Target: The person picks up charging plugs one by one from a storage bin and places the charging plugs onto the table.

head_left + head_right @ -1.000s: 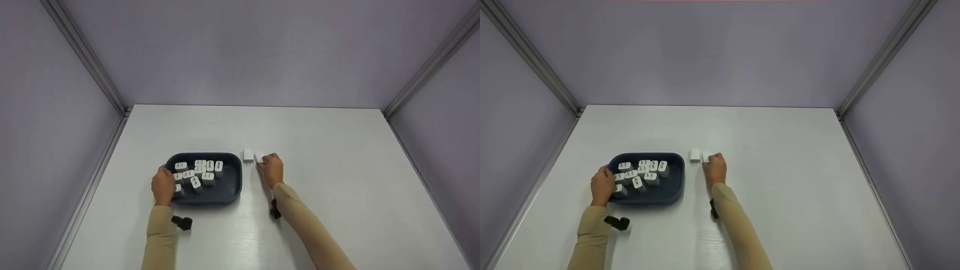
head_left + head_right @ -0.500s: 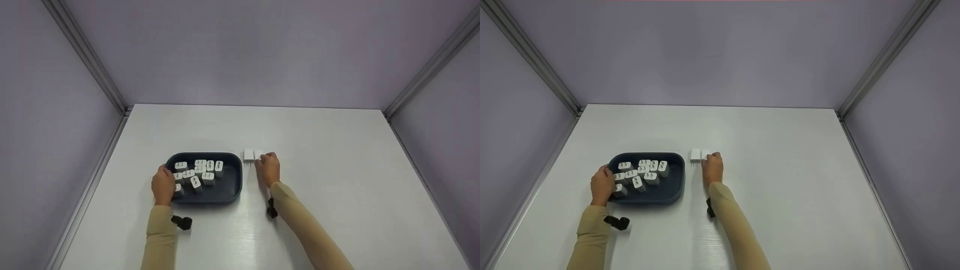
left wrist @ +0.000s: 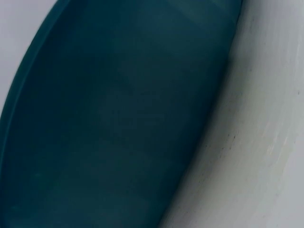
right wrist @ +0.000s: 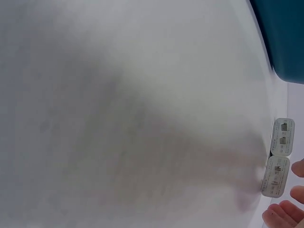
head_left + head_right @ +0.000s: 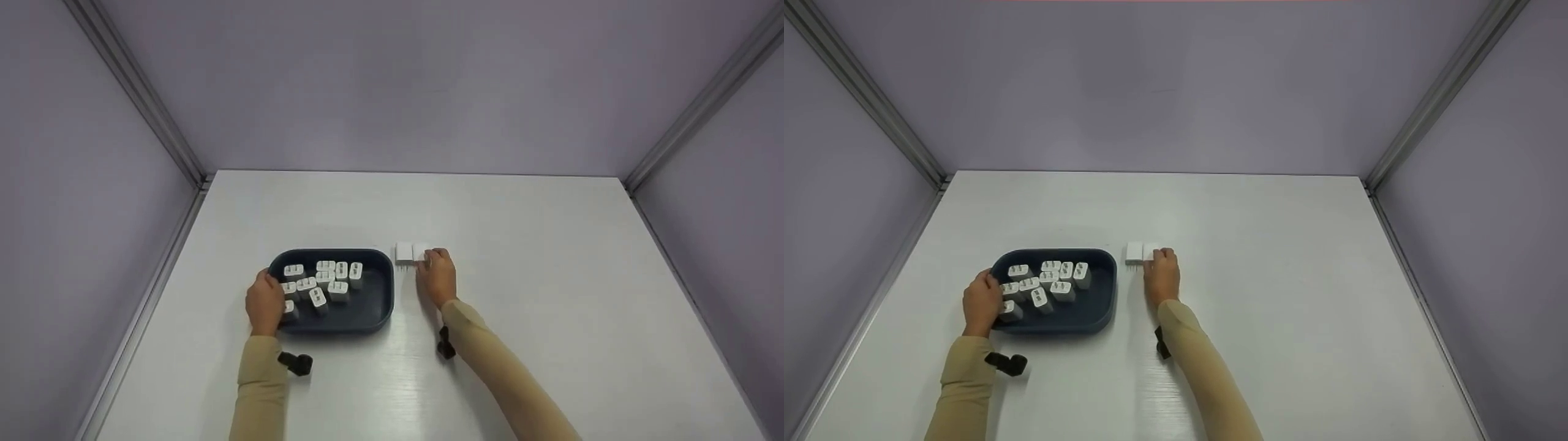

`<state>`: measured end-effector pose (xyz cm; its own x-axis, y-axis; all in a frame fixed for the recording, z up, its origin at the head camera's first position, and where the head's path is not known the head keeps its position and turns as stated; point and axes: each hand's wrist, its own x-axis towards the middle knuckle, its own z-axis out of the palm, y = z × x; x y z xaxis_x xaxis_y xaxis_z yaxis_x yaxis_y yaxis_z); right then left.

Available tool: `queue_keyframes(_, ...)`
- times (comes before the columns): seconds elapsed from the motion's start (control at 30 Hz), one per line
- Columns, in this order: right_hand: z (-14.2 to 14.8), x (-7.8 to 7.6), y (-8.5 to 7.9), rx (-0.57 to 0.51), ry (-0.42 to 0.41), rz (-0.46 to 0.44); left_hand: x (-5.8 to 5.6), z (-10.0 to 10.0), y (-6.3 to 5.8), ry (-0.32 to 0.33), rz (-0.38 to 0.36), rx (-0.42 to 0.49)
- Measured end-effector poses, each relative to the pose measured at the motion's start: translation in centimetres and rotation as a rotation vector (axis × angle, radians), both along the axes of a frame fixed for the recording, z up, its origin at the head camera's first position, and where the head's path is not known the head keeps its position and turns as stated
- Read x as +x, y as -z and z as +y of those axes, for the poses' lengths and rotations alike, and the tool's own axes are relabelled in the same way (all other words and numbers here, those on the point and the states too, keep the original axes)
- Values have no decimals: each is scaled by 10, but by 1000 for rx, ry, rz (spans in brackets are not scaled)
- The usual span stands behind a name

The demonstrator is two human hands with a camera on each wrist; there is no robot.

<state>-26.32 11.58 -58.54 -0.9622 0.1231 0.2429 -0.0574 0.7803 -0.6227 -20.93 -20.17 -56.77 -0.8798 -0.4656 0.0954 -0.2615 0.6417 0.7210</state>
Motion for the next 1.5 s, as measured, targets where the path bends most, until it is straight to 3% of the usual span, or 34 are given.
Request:
queue_keyframes(0.63,-10,19,-2,-39,-104,175,0,1,1,0,18,-10)
queue_keyframes(1.07,-26,30,-14,-110,-200,169,0,1,-1,-1,-8,25)
queue_keyframes(1.5,-40,36,-23,-95,-258,207,1,-1,0,9,-19,43)
